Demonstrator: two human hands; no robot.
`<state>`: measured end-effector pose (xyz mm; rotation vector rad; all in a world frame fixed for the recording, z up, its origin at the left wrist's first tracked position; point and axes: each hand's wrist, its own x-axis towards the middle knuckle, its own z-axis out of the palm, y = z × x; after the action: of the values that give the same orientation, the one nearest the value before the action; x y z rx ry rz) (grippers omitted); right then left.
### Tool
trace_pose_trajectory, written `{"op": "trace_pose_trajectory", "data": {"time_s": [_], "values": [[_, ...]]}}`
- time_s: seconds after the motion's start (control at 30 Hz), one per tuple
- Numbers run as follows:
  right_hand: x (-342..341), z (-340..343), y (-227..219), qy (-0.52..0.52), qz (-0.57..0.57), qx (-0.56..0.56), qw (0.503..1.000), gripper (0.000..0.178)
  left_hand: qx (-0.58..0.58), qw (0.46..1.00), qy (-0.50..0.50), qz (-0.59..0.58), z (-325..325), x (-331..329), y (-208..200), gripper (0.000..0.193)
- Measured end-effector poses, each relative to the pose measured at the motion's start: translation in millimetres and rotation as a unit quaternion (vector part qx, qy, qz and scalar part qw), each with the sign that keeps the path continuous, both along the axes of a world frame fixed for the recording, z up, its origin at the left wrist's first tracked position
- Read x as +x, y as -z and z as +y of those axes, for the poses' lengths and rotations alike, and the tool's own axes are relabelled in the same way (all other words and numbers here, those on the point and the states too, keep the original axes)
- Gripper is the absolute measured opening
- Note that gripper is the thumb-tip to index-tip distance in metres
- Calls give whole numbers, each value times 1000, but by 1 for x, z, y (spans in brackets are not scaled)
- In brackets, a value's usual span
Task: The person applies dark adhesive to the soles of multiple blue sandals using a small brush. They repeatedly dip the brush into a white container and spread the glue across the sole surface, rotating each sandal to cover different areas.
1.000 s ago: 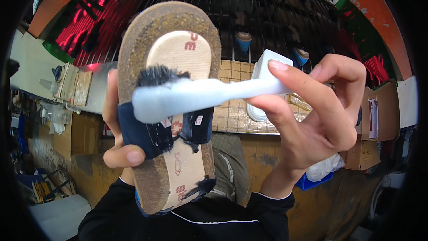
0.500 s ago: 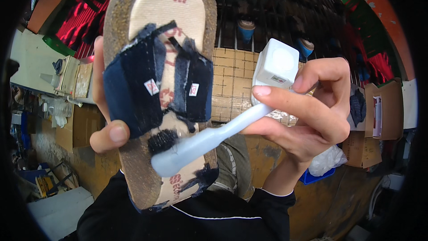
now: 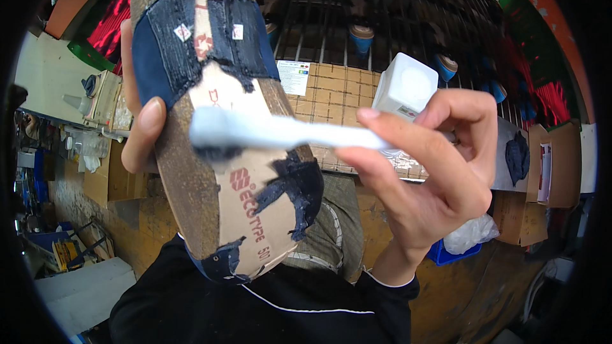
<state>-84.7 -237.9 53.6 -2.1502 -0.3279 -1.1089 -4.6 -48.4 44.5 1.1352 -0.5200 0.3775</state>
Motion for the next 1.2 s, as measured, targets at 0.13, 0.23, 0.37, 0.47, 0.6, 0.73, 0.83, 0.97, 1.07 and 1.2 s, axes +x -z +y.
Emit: {"op": "trace_pose_trajectory", "data": {"time_s": [0.13, 0.23, 0.37, 0.47, 0.6, 0.73, 0.83, 0.97, 1.07, 1.2], "values": [[7, -1, -6, 19, -14, -40, 999, 34, 62, 993, -81, 56, -3, -15, -12, 101], [8, -5, -9, 31, -46, -61, 997, 34, 76, 993, -83, 47, -2, -12, -11, 100], [10, -18, -4, -27, -38, -66, 997, 42, 66, 995, -76, 15, 1, -7, -3, 98], [12, -17, 5, -66, -24, -38, 997, 45, 67, 994, -85, -4, 5, -4, 3, 96], [10, -14, 14, -91, -20, -10, 996, 46, 68, 993, -96, -27, 6, 1, 8, 94], [9, -13, 25, -93, -39, 35, 994, 49, 72, 991, -108, -43, 0, 7, 13, 92], [7, -9, 29, -100, -47, 55, 992, 51, 77, 988, -121, -57, 0, 9, 16, 91], [2, -5, 30, -105, -53, 52, 992, 53, 80, 985, -137, -72, 2, 12, 19, 89], [1, -6, 23, -97, -43, 48, 993, 50, 82, 982, -147, -82, 3, 15, 22, 87], [6, -6, 32, -24, 9, 72, 997, 41, 86, 977, -165, -100, 4, 20, 27, 85]]}}
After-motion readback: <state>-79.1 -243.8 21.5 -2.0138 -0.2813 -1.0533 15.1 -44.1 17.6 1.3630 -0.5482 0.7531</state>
